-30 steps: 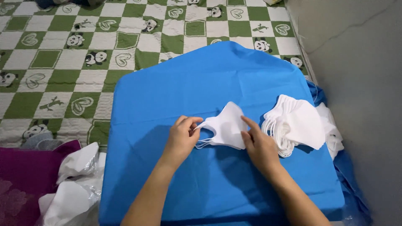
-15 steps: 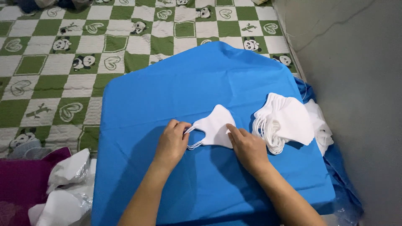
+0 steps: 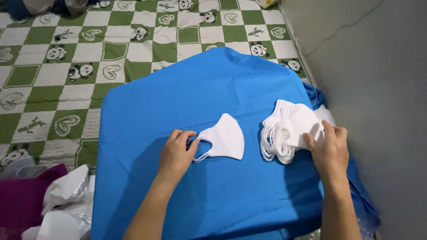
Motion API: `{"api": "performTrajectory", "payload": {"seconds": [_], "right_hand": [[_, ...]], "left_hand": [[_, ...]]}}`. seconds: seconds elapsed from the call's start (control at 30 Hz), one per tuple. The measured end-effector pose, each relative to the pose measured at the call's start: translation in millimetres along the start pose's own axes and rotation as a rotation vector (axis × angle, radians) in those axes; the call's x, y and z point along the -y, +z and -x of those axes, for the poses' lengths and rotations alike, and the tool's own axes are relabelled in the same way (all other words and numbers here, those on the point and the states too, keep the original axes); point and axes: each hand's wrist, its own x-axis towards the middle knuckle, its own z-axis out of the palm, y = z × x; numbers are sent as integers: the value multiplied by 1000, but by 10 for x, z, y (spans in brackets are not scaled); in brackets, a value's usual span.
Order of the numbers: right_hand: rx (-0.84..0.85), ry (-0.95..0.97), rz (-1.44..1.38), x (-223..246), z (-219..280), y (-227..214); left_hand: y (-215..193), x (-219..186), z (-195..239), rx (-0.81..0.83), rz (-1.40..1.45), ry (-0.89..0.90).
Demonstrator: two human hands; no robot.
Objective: Folding individual white face masks and placing them into clear plastic bags for packaging.
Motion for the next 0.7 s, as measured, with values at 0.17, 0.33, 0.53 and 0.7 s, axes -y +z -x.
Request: {"api": "performTrajectory", "payload": {"seconds": [0.17,0.33,0.53,0.7], "right_hand": [[89,49,-30,-86,-36,48],[61,41,-81,-194,-59,164],[236,225,-223,100,-136,-153],[159,247,-366,102,-63,-229]], "left_hand": [[9,18,8,-39,39,14],[89,67,-2,-60,38,25],[212,162,-16,-92,114,40],[283,197,-27,-178,128,172]]}}
